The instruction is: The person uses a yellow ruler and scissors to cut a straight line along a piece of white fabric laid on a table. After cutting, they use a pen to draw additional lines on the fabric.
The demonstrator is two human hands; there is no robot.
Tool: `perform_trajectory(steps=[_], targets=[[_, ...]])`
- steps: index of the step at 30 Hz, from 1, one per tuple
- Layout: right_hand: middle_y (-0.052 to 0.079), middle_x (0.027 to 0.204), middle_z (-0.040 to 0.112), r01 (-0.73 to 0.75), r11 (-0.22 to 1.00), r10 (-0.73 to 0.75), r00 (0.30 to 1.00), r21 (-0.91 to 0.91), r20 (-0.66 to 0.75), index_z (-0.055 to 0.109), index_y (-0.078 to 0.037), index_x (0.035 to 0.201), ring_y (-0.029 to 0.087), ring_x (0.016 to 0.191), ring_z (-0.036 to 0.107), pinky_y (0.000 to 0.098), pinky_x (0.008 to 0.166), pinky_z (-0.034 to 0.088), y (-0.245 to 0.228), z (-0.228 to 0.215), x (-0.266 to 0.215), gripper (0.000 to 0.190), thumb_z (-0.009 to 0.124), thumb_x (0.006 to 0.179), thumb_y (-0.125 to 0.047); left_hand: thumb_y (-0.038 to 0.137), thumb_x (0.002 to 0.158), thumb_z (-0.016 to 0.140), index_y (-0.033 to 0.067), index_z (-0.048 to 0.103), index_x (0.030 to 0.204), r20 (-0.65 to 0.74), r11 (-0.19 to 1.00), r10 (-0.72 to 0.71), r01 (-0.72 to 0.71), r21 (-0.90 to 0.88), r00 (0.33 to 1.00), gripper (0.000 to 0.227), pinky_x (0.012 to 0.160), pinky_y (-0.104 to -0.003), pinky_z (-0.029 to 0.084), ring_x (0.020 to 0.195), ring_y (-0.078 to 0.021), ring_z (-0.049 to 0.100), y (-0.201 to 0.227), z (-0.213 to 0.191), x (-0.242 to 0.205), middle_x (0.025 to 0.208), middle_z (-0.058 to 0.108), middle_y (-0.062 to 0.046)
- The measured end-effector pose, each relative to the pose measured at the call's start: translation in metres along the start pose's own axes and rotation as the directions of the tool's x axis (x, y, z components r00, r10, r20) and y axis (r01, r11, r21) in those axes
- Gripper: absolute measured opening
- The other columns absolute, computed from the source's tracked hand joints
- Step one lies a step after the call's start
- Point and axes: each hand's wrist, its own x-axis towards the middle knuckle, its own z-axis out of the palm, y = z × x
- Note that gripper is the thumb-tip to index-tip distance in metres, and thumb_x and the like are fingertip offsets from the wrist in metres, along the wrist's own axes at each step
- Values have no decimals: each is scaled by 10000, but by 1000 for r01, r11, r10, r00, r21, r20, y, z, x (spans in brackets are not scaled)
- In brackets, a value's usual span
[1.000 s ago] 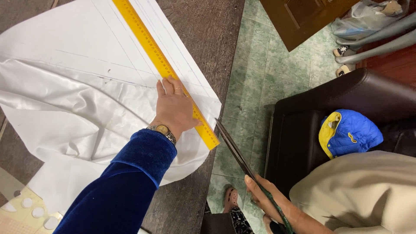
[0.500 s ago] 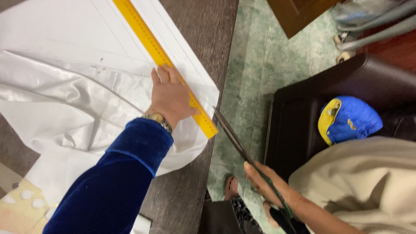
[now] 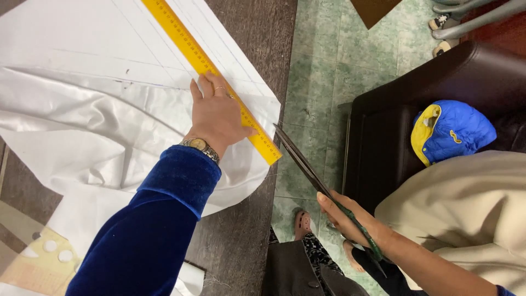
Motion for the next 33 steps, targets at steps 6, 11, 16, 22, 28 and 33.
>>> perform_trajectory(steps=[6, 11, 16, 22, 28, 33], targets=[[-1, 610, 291, -67, 997, 66, 997, -27, -30, 517, -89, 808, 116, 559, 277, 294, 586, 320, -2, 0, 1, 455, 438, 946, -515, 798, 704, 551, -89, 305, 1426, 27, 1000, -4, 4, 11, 1000, 1170, 1112, -601, 119, 1364, -521, 190, 1, -2, 0, 1495, 159, -368], [14, 644, 336, -217, 976, 217, 975, 7, -57, 589, -85, 990, 135, 601, 344, 306, 714, 428, -12, 2, -1, 487, 452, 887, -541, 803, 698, 550, -89, 294, 1432, 13, 1000, -4, 4, 19, 1000, 1183, 1111, -598, 132, 1361, -519, 201, 1, 0, 1, 1490, 169, -365], [24, 894, 586, -160, 985, 155, 985, -63, -71, 634, -137, 1023, 143, 893, 562, 348, 887, 476, -8, 3, 0, 467, 416, 879, -523, 797, 700, 547, -88, 276, 1438, 27, 1000, -9, 9, 13, 1000, 1183, 1113, -599, 119, 1369, -512, 185, 1, 0, 1, 1502, 152, -356], [0, 661, 342, -47, 999, 47, 999, 3, -15, 482, -104, 795, 121, 584, 324, 274, 556, 340, 14, -3, 12, 408, 439, 972, -470, 822, 683, 550, -87, 271, 1441, 4, 1000, -10, 10, 27, 1000, 1217, 1107, -600, 135, 1361, -507, 206, 1, 2, 1, 1495, 175, -354], [16, 649, 288, -84, 996, 84, 996, 12, 28, 530, -82, 818, 141, 582, 251, 321, 606, 340, 8, -5, 7, 471, 435, 928, -530, 828, 679, 561, -84, 311, 1426, 6, 1000, -8, 8, 17, 1000, 1205, 1110, -599, 136, 1360, -514, 202, 1, -1, 0, 1488, 179, -358], [7, 648, 358, -66, 997, 67, 998, -27, 21, 481, -105, 781, 107, 525, 289, 248, 489, 284, -6, -3, 1, 446, 407, 970, -502, 818, 688, 557, -94, 264, 1441, 16, 1000, -10, 10, 18, 1000, 1218, 1111, -600, 131, 1368, -515, 192, 1, -1, 0, 1497, 171, -355]])
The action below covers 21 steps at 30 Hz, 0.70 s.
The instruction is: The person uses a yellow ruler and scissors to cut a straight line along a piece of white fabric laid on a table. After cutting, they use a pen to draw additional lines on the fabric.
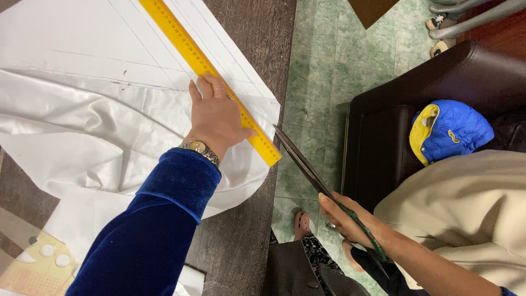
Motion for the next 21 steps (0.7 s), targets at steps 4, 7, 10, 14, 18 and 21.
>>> perform_trajectory(steps=[4, 7, 10, 14, 18, 21], targets=[[1, 642, 336, -15, 1000, 16, 1000, 25, -14, 465, -119, 790, 103, 520, 256, 252, 502, 275, -10, 3, -6, 420, 435, 972, -496, 816, 717, 523, -86, 293, 1433, 15, 1000, 7, -8, 21, 1000, 1175, 1113, -599, 138, 1367, -517, 191, 0, -4, -2, 1491, 168, -363], [4, 667, 392, -179, 982, 173, 982, -68, -80, 633, -131, 1023, 112, 569, 329, 253, 578, 350, -19, 6, -10, 493, 402, 896, -547, 812, 716, 528, -81, 308, 1429, 16, 1000, 3, -3, 15, 1000, 1163, 1112, -596, 142, 1370, -507, 196, 0, -4, -2, 1496, 171, -355], [-6, 648, 353, -24, 999, 21, 997, -38, -70, 479, -129, 783, 118, 558, 321, 278, 574, 343, -2, 3, -3, 411, 448, 965, -496, 815, 714, 517, -81, 298, 1433, 9, 999, 3, -3, 34, 1000, 1170, 1108, -599, 150, 1368, -505, 206, 1, -2, -1, 1496, 189, -349], [-6, 587, 315, 7, 1000, -6, 998, 10, -58, 497, -118, 789, 111, 486, 279, 265, 471, 301, -6, 4, -6, 392, 454, 980, -458, 821, 704, 530, -85, 304, 1430, 4, 1000, 1, -1, 27, 1000, 1183, 1108, -602, 145, 1364, -512, 205, 1, 0, 0, 1489, 182, -359], [7, 619, 392, -101, 989, 92, 992, -111, -81, 644, -137, 1002, 124, 538, 371, 271, 555, 379, -18, 6, -9, 465, 393, 914, -520, 823, 711, 525, -82, 298, 1433, 23, 1000, -5, 5, 22, 1000, 1179, 1113, -593, 135, 1369, -505, 200, 1, -3, -1, 1499, 169, -349], [-2, 600, 323, -41, 999, 39, 997, -26, -74, 538, -109, 832, 120, 496, 311, 267, 452, 331, -12, 5, -8, 413, 442, 957, -491, 809, 711, 534, -90, 278, 1438, 18, 1000, 3, -3, 20, 1000, 1185, 1111, -599, 135, 1365, -518, 197, 0, -2, 0, 1494, 169, -363]])
